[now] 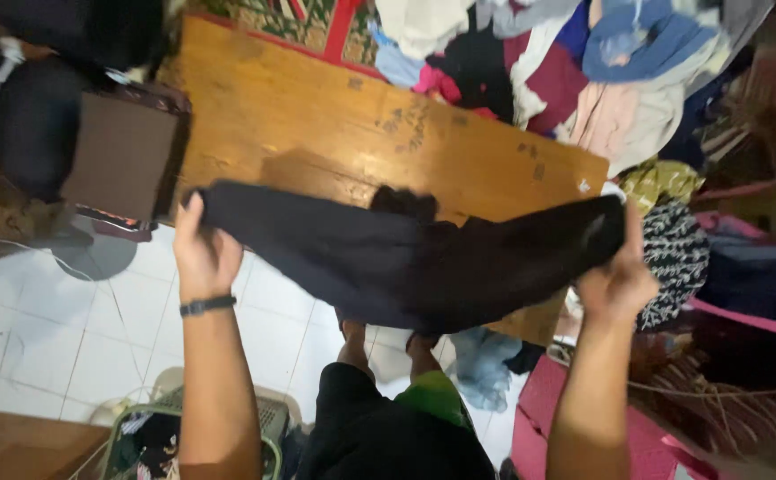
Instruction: Fold a black t-shirt and a patterned cloth on a wooden table.
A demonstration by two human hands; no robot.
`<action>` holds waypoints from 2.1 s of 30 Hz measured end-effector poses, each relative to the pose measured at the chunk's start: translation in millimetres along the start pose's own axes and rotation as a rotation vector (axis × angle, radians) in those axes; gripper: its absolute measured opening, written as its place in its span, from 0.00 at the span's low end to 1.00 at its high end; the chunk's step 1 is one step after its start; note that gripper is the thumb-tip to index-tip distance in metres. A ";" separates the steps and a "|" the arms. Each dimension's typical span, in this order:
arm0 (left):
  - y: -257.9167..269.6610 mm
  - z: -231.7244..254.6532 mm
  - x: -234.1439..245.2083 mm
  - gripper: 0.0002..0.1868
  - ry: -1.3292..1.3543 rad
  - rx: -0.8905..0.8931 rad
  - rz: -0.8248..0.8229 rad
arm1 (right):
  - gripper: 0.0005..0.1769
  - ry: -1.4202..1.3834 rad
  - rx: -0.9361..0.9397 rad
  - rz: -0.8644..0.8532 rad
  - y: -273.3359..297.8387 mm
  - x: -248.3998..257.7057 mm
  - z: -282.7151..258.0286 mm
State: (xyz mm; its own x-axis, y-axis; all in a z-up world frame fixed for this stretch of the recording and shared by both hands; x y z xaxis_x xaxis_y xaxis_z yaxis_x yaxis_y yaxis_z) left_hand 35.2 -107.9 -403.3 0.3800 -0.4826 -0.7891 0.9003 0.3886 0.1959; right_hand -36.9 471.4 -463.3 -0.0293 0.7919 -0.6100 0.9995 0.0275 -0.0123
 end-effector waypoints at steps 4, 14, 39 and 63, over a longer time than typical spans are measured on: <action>-72.8 37.9 -47.4 0.13 -0.021 -0.131 -0.127 | 0.26 -0.012 0.028 -0.113 -98.4 -61.8 -59.3; -94.3 195.0 -265.9 0.08 0.136 -0.448 -0.615 | 0.15 0.073 0.494 -0.310 -175.0 -169.1 -300.5; 49.3 -36.3 145.8 0.28 -1.894 0.531 0.212 | 0.15 1.460 -0.691 0.010 52.2 176.3 -10.9; -55.1 -9.4 -28.4 0.13 -0.641 -0.003 0.078 | 0.08 0.085 -0.230 0.235 -147.8 148.2 -51.6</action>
State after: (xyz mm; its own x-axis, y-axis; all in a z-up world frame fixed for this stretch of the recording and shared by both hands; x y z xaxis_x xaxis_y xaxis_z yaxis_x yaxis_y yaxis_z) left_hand -27.2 -108.2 -397.2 0.4967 -0.8254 -0.2683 0.8646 0.4436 0.2360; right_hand -189.4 616.2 -511.0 0.1914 0.8408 -0.5065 0.9516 -0.0326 0.3055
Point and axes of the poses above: each hand's wrist, its own y-axis away from the middle knuckle, its own x-axis out of the back of the hand, z = x × y, the point moved 4 cm from there along -y, towards the middle knuckle, and after that the axes turned 9 degrees about y, right-handed, at the moved point
